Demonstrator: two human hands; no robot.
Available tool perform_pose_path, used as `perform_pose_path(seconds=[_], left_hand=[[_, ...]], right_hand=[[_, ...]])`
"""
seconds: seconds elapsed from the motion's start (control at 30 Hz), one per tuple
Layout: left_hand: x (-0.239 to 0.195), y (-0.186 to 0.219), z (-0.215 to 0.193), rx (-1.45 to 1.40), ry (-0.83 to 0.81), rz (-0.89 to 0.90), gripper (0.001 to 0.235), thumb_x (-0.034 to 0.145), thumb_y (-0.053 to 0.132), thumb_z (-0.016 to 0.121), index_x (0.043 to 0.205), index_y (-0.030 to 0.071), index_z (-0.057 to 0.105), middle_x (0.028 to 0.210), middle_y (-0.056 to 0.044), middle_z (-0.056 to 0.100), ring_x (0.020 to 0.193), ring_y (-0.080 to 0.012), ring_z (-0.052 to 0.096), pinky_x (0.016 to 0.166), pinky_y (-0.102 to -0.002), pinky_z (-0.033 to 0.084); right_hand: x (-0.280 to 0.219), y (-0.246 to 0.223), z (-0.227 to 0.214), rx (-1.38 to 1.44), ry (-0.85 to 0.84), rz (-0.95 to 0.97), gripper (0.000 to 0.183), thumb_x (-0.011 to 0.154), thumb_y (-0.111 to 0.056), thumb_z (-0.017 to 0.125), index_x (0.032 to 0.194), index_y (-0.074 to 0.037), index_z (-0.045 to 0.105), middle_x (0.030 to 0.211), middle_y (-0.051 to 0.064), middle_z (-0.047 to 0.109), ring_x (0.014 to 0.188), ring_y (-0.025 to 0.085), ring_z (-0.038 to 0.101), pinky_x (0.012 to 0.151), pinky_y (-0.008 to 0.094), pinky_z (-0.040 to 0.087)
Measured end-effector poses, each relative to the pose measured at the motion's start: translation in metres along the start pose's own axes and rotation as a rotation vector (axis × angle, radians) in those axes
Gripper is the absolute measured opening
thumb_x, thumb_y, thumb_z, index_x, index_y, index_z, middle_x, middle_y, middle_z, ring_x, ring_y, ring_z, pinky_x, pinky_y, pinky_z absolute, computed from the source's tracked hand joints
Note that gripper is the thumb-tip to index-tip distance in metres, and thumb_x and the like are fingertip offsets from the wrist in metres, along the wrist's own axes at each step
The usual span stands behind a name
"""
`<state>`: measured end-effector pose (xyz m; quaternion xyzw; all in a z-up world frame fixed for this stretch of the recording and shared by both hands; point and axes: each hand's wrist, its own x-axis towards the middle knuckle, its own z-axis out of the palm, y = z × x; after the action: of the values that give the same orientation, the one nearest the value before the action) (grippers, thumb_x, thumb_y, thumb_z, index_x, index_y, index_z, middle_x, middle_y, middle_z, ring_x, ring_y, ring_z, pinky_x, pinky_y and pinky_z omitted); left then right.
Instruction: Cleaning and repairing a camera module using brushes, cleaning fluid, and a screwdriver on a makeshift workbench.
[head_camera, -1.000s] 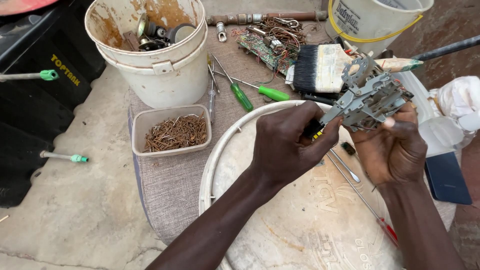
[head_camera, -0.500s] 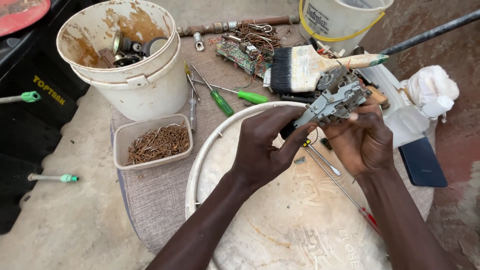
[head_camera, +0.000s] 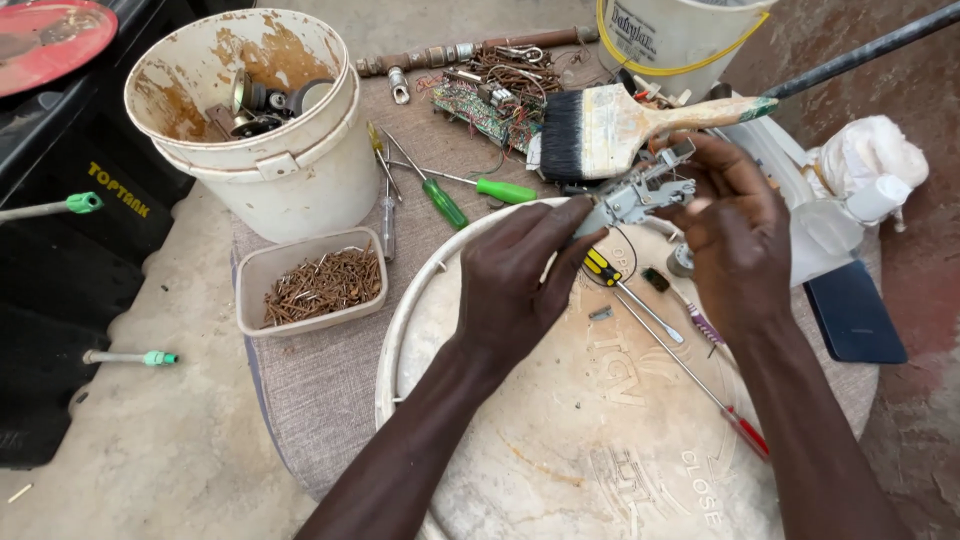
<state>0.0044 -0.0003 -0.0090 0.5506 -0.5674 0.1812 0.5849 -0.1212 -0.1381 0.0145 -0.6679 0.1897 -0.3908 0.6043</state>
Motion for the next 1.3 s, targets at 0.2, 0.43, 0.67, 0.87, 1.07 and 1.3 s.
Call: perform_pose_path(seconds=[0.2, 0.43, 0.67, 0.87, 1.07, 1.3], left_hand=[[-0.010, -0.011, 0.000, 0.111, -0.130, 0.036, 0.026, 0.107, 0.016, 0.055, 0.130, 0.005, 0.057, 0.112, -0.021, 0.069, 0.094, -0.0338, 0.071, 0.076, -0.042, 0.056], [-0.007, 0.024, -0.011, 0.161, -0.138, 0.037, 0.019, 0.102, 0.012, 0.058, 0.118, 0.001, 0.062, 0.107, -0.019, 0.068, 0.103, -0.0352, 0.066, 0.084, -0.044, 0.054], [-0.022, 0.055, -0.005, -0.362, 0.108, -0.439, 0.065, 0.088, 0.007, 0.072, 0.145, 0.005, 0.041, 0.114, -0.014, 0.065, 0.110, -0.0281, 0.063, 0.092, -0.045, 0.056], [-0.040, 0.062, 0.016, -1.182, 0.314, -0.941, 0.056, 0.091, 0.037, 0.056, 0.142, 0.017, 0.046, 0.137, 0.002, 0.042, 0.128, -0.0207, 0.041, 0.111, -0.051, 0.034], [-0.037, 0.023, 0.036, -1.548, 0.282, -1.034, 0.054, 0.093, 0.056, 0.059, 0.135, 0.023, 0.056, 0.133, 0.000, 0.055, 0.119, -0.0248, 0.055, 0.104, -0.062, 0.042], [-0.034, 0.027, 0.020, -1.557, 0.374, -1.364, 0.083, 0.077, 0.074, 0.056, 0.132, 0.013, 0.052, 0.129, -0.015, 0.059, 0.115, -0.0380, 0.061, 0.088, -0.061, 0.054]], right_hand=[[-0.006, -0.022, 0.004, -0.237, -0.254, -0.014, 0.088, 0.084, -0.069, 0.040, 0.144, -0.005, 0.037, 0.148, 0.018, 0.042, 0.136, 0.033, 0.046, 0.100, 0.051, 0.053], [-0.014, -0.022, -0.002, 0.025, -0.428, 0.191, 0.087, 0.075, -0.058, 0.059, 0.143, -0.007, 0.040, 0.151, 0.016, 0.034, 0.137, 0.031, 0.043, 0.101, 0.050, 0.054], [-0.037, -0.003, 0.002, 0.148, -0.262, -0.009, 0.069, 0.078, -0.029, 0.074, 0.137, 0.000, 0.051, 0.131, 0.022, 0.048, 0.127, 0.035, 0.048, 0.107, 0.051, 0.043], [-0.067, -0.031, 0.020, 0.180, -0.138, 0.004, 0.067, 0.079, -0.026, 0.077, 0.137, -0.004, 0.052, 0.128, 0.014, 0.045, 0.124, 0.026, 0.046, 0.110, 0.047, 0.035], [-0.064, -0.020, 0.035, -0.022, -0.102, -0.016, 0.079, 0.079, -0.028, 0.083, 0.144, -0.005, 0.043, 0.131, 0.018, 0.039, 0.117, 0.031, 0.052, 0.101, 0.044, 0.048], [-0.089, -0.050, -0.004, -0.442, -0.178, -0.040, 0.076, 0.083, -0.019, 0.080, 0.148, -0.008, 0.042, 0.138, 0.025, 0.043, 0.114, 0.044, 0.059, 0.094, 0.047, 0.054]])
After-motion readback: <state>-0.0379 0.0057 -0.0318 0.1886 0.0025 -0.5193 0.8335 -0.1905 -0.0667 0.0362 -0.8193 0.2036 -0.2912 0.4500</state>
